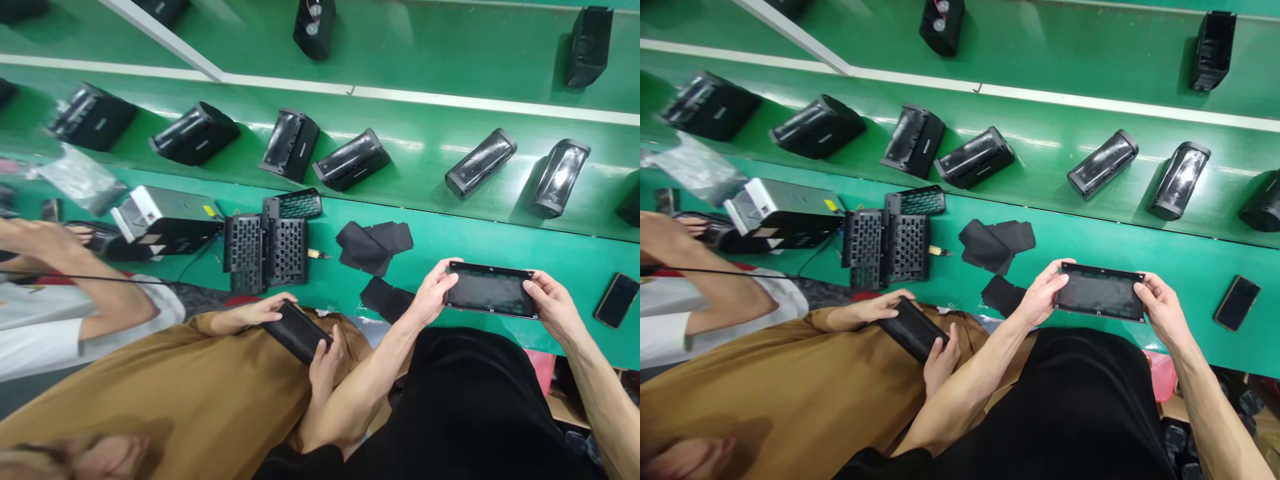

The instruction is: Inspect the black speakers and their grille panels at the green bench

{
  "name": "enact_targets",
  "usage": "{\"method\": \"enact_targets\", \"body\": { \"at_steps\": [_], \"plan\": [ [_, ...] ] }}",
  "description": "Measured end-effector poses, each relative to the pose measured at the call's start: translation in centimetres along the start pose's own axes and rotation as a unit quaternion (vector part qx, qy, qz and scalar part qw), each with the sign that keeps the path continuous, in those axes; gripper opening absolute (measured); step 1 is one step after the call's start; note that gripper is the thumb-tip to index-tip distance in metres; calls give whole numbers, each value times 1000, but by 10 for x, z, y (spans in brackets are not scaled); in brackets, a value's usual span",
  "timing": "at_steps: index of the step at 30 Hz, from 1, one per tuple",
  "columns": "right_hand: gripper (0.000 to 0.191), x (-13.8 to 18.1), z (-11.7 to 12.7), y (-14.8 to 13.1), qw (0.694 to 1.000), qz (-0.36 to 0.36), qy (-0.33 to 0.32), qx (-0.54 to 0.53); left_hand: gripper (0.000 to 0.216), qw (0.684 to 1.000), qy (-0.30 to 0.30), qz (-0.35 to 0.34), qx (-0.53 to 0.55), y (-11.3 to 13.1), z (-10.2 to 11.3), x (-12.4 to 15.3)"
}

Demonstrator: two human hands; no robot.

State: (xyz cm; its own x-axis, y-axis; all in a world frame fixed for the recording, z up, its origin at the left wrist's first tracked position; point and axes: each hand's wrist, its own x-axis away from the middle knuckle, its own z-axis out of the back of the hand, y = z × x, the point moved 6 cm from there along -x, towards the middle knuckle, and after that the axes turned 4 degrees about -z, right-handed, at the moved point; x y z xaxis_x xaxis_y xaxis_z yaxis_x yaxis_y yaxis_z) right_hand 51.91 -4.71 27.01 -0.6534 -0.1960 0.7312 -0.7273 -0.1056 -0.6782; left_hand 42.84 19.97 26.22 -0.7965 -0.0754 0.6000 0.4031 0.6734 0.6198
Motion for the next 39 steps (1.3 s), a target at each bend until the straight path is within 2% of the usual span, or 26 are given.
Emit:
{"method": "enact_targets", "body": {
  "at_steps": [6, 15, 23, 39],
  "plan": [
    [55, 8, 5, -3, 1000, 9, 12, 6, 56, 999, -1, -34, -7, 1, -5, 1],
    [56, 9, 10, -3, 999, 17, 25, 11, 58, 999, -13, -34, -25, -2, -5, 0],
    [59, 13, 12, 0, 1000, -1, 25, -10, 50, 997, 0, -57, -43, 2, -7, -2],
    [51, 17, 12, -2, 999, 27, -9, 30, 61, 997, -11, -32, -65, 3, -8, -2]
  ]
}}
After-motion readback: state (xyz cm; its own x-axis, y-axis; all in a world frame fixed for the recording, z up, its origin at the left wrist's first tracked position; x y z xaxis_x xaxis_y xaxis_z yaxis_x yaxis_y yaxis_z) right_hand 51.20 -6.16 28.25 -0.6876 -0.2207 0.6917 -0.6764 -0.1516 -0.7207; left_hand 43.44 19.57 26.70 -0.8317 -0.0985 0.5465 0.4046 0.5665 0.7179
